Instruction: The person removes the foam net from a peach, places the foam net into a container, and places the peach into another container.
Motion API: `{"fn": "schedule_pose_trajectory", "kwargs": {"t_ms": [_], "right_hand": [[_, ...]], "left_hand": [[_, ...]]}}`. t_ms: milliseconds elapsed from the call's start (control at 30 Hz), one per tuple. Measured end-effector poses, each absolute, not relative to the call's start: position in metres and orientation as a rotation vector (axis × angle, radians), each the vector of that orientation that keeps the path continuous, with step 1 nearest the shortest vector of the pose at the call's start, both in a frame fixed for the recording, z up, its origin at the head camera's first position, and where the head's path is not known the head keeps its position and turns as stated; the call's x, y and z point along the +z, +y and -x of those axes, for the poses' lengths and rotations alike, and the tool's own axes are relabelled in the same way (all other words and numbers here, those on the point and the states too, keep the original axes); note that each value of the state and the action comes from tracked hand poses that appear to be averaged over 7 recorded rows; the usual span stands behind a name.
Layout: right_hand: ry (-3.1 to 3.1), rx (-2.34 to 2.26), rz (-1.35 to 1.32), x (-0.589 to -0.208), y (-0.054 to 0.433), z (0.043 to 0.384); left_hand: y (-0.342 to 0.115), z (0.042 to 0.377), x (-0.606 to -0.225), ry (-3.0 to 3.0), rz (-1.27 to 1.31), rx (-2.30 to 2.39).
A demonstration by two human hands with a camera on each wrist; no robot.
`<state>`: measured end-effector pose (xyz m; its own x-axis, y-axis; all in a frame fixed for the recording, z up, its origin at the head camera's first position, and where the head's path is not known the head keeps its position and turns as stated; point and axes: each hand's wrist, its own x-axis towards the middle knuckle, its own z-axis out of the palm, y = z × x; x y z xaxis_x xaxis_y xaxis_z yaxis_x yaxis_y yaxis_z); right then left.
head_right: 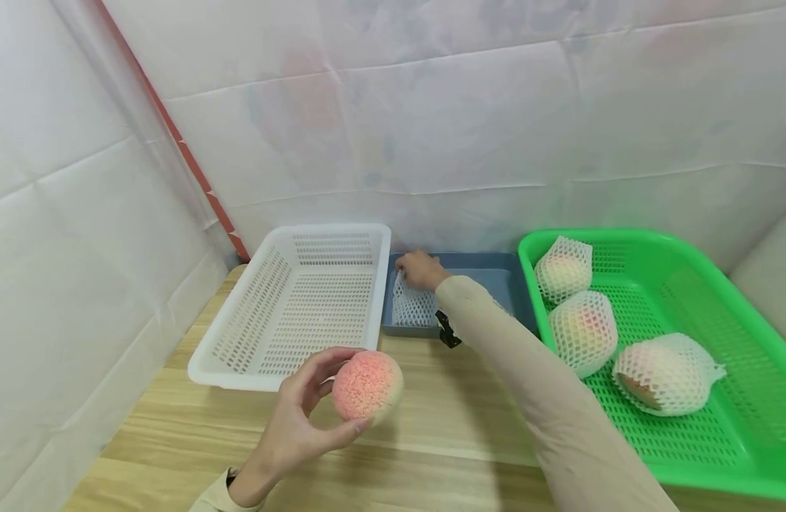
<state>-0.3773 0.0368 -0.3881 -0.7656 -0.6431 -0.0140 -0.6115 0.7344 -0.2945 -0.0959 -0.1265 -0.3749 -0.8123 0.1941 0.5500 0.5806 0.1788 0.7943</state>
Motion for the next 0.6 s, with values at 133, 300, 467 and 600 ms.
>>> {"fn": "schedule_pose_trajectory", "kwargs": {"t_ms": [133,300,467,600], "right_hand": [[2.842,-0.438,1.011,-0.395,0.039,0.380],[2.944,-0.431,1.046,-0.404,0.041,0.381],[3.050,-0.437,1.192,-0.401,0.044,0.379],[3.060,-0.435,1.252,-0.385,0.049,0.370]], "left_hand": [[-0.126,0.096,-0.374,-2.132,0.737,-1.673],[-0.126,0.096,-0.374,-2.131,0.744,-1.663],[-0.125,0.095,-0.371,-2.150,0.704,-1.687],[-0.125,0.097,-0.371,-2.149,0.688,-1.713]]}}
